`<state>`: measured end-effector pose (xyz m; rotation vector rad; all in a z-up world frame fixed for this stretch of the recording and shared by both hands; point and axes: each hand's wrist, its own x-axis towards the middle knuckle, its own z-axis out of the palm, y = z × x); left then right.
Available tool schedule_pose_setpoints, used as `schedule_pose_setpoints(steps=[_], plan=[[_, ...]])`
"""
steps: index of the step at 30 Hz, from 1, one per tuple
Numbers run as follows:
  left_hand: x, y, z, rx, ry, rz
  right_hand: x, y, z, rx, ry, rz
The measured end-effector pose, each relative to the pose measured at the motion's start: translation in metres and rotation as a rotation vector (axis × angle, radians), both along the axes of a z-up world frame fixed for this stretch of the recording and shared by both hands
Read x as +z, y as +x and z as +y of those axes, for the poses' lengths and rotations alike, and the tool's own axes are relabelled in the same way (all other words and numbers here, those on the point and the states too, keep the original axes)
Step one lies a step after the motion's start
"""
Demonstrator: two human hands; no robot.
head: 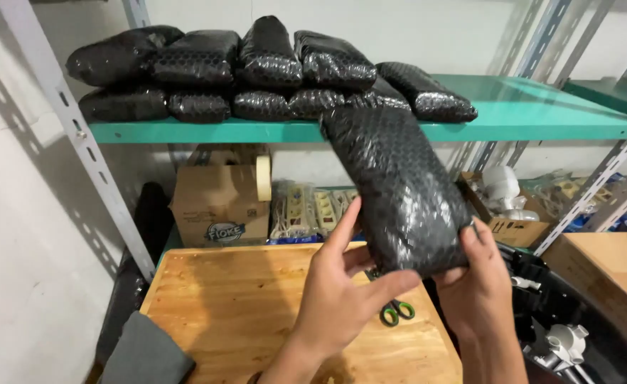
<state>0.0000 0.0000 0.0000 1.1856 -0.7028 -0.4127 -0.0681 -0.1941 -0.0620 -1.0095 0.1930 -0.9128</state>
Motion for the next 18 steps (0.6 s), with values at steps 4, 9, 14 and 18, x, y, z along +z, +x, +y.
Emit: schedule_pose_setpoints(steps=[4, 9, 14, 18], plan=[[0.028, 0.02, -0.041, 0.019, -0.058, -0.033, 0.039, 0.013, -0.025, 0.0, -0.015, -0.098], [0.072, 0.057, -0.087, 0.041, -0.048, -0.191, 0.1, 0.03, -0.052, 0.181, -0.145, -0.235], [0.103, 0.097, -0.122, 0.095, 0.118, -0.28, 0.132, 0.068, -0.094, 0.089, -0.12, -0.135], [0.094, 0.138, -0.167, 0.188, -0.195, -0.173, 0.124, 0.115, -0.158, 0.13, -0.107, -0.203]])
